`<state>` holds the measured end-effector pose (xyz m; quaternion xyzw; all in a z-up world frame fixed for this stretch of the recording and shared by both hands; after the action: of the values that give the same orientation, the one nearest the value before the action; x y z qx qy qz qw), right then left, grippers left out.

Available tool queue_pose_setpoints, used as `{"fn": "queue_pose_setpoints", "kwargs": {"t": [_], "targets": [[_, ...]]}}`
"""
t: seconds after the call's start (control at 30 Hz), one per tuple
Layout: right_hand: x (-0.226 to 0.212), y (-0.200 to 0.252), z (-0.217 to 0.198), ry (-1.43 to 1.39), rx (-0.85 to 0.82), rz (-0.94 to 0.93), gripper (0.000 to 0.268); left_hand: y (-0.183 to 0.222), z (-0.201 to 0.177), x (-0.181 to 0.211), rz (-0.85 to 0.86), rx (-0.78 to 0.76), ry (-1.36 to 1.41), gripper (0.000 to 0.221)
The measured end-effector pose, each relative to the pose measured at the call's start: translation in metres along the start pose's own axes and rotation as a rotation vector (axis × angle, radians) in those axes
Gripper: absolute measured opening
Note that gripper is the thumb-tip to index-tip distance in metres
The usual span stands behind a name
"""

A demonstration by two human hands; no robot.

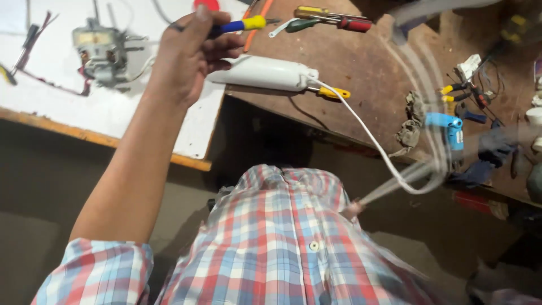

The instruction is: A person uses a soldering iron to attach wires to a white plastic electronic component on a workbench.

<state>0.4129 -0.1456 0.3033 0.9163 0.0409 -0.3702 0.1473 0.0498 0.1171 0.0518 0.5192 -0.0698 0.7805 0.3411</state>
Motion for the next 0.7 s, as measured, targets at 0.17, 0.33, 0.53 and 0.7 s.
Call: {"fn": "queue_pose_setpoints", "kwargs": {"t": [0.17,0.33,0.53,0.7], "targets": [[-0.033,-0.07,0.123,-0.072,-0.178,-0.054,0.051,-0.001,-0.005,0.019,0.02,-0.105,-0.055,0.043],[-0.078,-0.134,0.383,-0.258,-1.037,-0.416,0.026,0.001,-0.011,0.022,-0.167,-0.129,-0.148,0.04],[-0.118,-0.164,0.521,-0.267,-1.309,-0.491,0.045,0.021,-0.017,-0.015,-0.233,-0.141,-0.107,0.053],[-0.003,-0.238,0.379,0.269,-0.572,0.075,0.037,0.046,-0.016,0.014,-0.048,-0.08,0.07,0.061]]}}
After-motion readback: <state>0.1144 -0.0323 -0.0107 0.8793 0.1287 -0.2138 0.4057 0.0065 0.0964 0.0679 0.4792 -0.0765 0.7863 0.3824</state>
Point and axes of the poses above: each hand's wrist, its own y-axis away from the middle knuckle, its own z-axis out of the palm, x = y × z, the point moved 6 cm from there along -y, towards the middle knuckle, and after that the axes turned 13 degrees about -x, right-handed, at the moved point
